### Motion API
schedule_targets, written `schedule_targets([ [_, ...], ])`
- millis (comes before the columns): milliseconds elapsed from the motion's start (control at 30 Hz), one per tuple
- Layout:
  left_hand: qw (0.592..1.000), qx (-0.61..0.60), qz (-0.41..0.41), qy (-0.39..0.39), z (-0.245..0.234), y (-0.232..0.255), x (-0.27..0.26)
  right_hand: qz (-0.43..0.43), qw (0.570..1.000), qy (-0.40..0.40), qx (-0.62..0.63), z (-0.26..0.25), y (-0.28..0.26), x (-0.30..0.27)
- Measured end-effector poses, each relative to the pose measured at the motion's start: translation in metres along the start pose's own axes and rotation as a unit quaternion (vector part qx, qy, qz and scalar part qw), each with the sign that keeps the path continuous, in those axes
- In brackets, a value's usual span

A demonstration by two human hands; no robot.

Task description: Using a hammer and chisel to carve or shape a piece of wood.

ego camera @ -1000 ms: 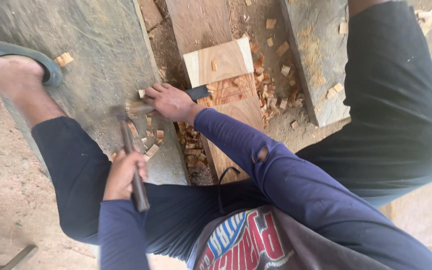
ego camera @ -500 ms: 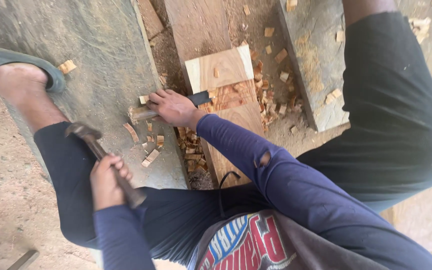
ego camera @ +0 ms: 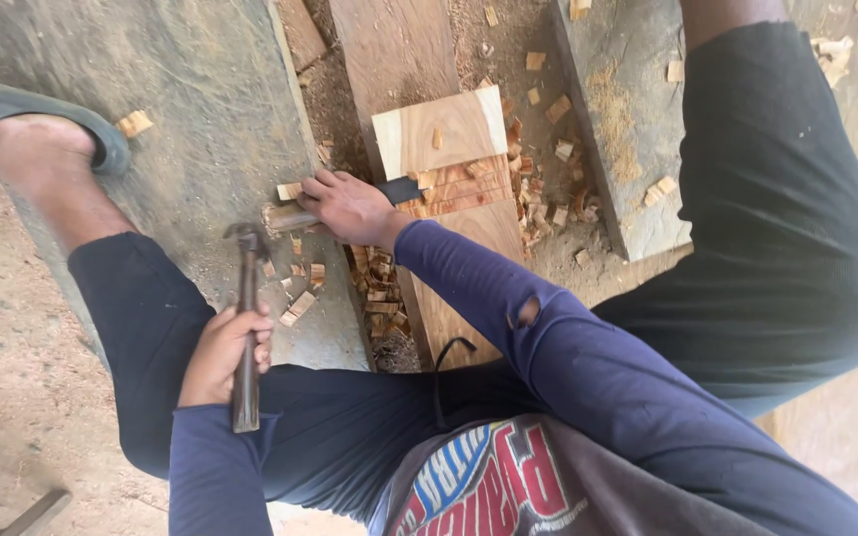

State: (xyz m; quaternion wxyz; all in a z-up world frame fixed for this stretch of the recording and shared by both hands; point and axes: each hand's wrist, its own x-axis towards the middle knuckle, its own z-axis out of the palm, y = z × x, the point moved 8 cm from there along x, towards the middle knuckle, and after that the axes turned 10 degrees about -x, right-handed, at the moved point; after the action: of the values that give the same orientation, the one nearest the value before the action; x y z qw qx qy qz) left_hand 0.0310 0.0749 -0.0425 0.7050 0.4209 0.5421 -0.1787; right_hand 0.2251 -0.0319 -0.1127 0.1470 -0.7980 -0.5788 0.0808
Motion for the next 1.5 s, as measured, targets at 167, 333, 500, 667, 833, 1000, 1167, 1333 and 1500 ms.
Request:
schedule_targets([
  [167,0.993,-0.088,0.068,0.034,0.004,-0.019,0.012,0.020,0.999,-0.011,0.024,0.009,0.000,-0.004],
  [333,1.000,0.023,0.010,0.009,-0.001,-0.023,0.017,-0.006,0.999,0.037,-0.020,-0.003,0.005,-0.003],
  [500,0.997,0.070,0.037,-0.002,0.029,-0.026,0.012,0.010,1.000,-0.024,0.003,0.005,0.003,-0.005],
  [667,0.998,-0.041,0.053,0.003,0.000,-0.021,0.011,0.011,1.000,-0.003,-0.016,0.014,0.005,-0.003],
  [833,0.985,-0.158,0.070,0.027,-0.021,-0.026,0.018,0.067,0.987,0.023,0.147,-0.108,0.028,-0.035],
  [1000,0.981,-0.156,0.112,0.005,-0.002,-0.017,0.007,0.173,0.924,0.180,0.290,-0.194,0.126,-0.085],
  [1167,0.981,-0.156,0.118,0.014,0.026,-0.014,0.012,0.296,0.954,0.014,0.045,-0.137,0.134,-0.105],
  [1333,0.985,-0.124,0.115,0.016,0.042,-0.016,0.013,0.357,0.929,-0.090,0.022,-0.065,0.114,-0.122],
  [1500,0.988,-0.069,0.139,0.017,0.047,-0.018,0.013,0.383,0.922,-0.059,0.002,-0.064,0.136,-0.142],
])
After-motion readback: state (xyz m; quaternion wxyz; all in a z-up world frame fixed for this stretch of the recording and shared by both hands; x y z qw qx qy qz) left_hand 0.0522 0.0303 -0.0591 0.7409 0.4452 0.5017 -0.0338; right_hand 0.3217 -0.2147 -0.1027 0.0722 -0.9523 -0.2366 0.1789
